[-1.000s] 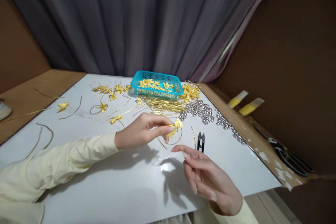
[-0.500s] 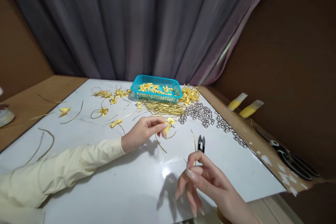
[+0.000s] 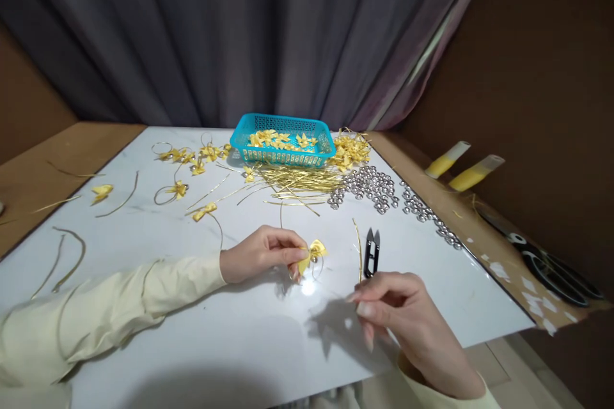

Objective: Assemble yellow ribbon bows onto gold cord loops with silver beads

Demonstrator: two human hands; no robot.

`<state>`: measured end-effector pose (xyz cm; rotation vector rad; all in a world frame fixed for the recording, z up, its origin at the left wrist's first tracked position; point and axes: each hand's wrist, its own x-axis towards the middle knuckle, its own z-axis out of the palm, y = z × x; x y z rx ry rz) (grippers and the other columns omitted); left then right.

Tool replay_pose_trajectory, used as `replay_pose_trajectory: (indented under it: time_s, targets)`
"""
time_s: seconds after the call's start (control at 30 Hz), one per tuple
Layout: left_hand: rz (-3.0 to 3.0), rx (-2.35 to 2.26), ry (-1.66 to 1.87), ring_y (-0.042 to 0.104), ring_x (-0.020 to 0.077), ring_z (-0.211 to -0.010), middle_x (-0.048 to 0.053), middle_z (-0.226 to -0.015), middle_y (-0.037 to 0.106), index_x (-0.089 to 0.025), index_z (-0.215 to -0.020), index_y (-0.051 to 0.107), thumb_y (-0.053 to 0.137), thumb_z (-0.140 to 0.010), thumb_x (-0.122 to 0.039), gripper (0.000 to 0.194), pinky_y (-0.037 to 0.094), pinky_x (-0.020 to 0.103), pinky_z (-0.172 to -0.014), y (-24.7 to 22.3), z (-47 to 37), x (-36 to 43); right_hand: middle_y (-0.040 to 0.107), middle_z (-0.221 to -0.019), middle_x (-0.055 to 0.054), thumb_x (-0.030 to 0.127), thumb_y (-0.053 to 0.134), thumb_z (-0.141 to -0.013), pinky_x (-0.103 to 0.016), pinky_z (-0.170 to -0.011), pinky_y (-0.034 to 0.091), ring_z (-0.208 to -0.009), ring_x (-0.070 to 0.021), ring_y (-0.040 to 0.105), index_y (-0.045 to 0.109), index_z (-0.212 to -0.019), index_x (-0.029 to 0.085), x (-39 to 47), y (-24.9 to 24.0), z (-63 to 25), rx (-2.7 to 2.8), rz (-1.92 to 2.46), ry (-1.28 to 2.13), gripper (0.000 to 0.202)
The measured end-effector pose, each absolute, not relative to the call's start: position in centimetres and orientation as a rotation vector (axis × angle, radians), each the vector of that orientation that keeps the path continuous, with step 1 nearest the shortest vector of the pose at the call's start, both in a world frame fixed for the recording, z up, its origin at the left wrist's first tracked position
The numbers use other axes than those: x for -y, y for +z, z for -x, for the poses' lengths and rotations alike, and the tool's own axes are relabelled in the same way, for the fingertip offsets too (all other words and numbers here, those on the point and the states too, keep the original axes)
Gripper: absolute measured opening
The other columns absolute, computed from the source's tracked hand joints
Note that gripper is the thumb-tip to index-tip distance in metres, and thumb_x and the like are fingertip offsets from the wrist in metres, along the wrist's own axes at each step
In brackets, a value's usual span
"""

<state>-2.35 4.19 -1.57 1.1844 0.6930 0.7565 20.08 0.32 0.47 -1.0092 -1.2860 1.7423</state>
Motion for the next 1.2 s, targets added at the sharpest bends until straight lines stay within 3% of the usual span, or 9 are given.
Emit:
replay_pose_trajectory:
  time_s: [0.1, 0.17, 0.4, 0.6, 0.97, 1.2]
  targets:
    - [-1.168, -0.659, 0.709, 0.055, 0.0092, -0.054, 0.002, -0.061, 0.062, -0.009, -0.071, 0.062, 0.067, -0.074, -0.031, 0.023, 0.045, 0.023, -0.056, -1.3, 2.4, -4.0, 0.067, -0.071, -0.006, 0.023, 0.078, -0.061, -0.02, -0.047, 0.043, -0.061, -0.0121, 0.06, 0.071, -0.06, 0.018, -1.0, 0.7, -20.4, 1.299, 1.006, 1.554, 0.009]
    - [-1.167, -0.652, 0.683, 0.056, 0.0092, -0.055, 0.002, -0.061, 0.062, -0.009, -0.072, 0.062, 0.067, -0.075, -0.03, 0.022, 0.045, 0.022, -0.057, -1.2, 2.4, -3.9, 0.069, -0.081, -0.008, 0.025, 0.075, -0.065, -0.021, -0.046, 0.044, -0.063, -0.0135, 0.062, 0.071, -0.061, 0.018, -1.2, 1.1, -20.4, 1.286, 1.017, 1.596, 0.009]
    - [-1.165, -0.627, 0.646, 0.057, 0.0102, -0.055, 0.003, -0.062, 0.063, -0.009, -0.076, 0.063, 0.068, -0.074, -0.033, 0.024, 0.047, 0.024, -0.057, -1.2, 2.4, -3.7, 0.064, -0.051, -0.001, 0.029, 0.073, -0.069, -0.022, -0.045, 0.045, -0.039, -0.0091, 0.054, 0.073, -0.078, 0.015, -1.6, 0.5, -19.6, 1.175, 1.109, 1.733, 0.017]
    - [-1.156, -0.63, 0.664, 0.057, 0.0103, -0.055, 0.003, -0.062, 0.063, -0.009, -0.073, 0.063, 0.069, -0.073, -0.031, 0.023, 0.046, 0.023, -0.056, -1.0, 2.3, -3.7, 0.068, -0.062, -0.004, 0.029, 0.074, -0.066, -0.025, -0.051, 0.051, -0.046, -0.0108, 0.058, 0.073, -0.08, 0.014, -1.5, 0.4, -19.2, 1.237, 1.094, 1.768, 0.02]
    - [-1.145, -0.618, 0.68, 0.057, 0.0094, -0.056, 0.002, -0.062, 0.063, -0.009, -0.073, 0.063, 0.066, -0.077, -0.026, 0.017, 0.045, 0.022, -0.056, -0.9, 2.3, -3.5, 0.061, -0.05, -0.002, 0.031, 0.07, -0.07, -0.02, -0.041, 0.044, -0.039, -0.0097, 0.054, 0.072, -0.068, 0.015, -0.3, 1.1, -18.7, 1.424, 1.23, 1.5, 0.016]
    - [-1.162, -0.613, 0.67, 0.057, 0.0093, -0.057, 0.002, -0.062, 0.063, -0.009, -0.074, 0.063, 0.064, -0.078, -0.025, 0.016, 0.045, 0.022, -0.057, -1.0, 2.3, -3.6, 0.062, -0.05, -0.002, 0.028, 0.068, -0.073, -0.02, -0.043, 0.045, -0.039, -0.0103, 0.055, 0.071, -0.072, 0.016, 0.0, 0.5, -18.3, 1.486, 1.174, 1.476, 0.012]
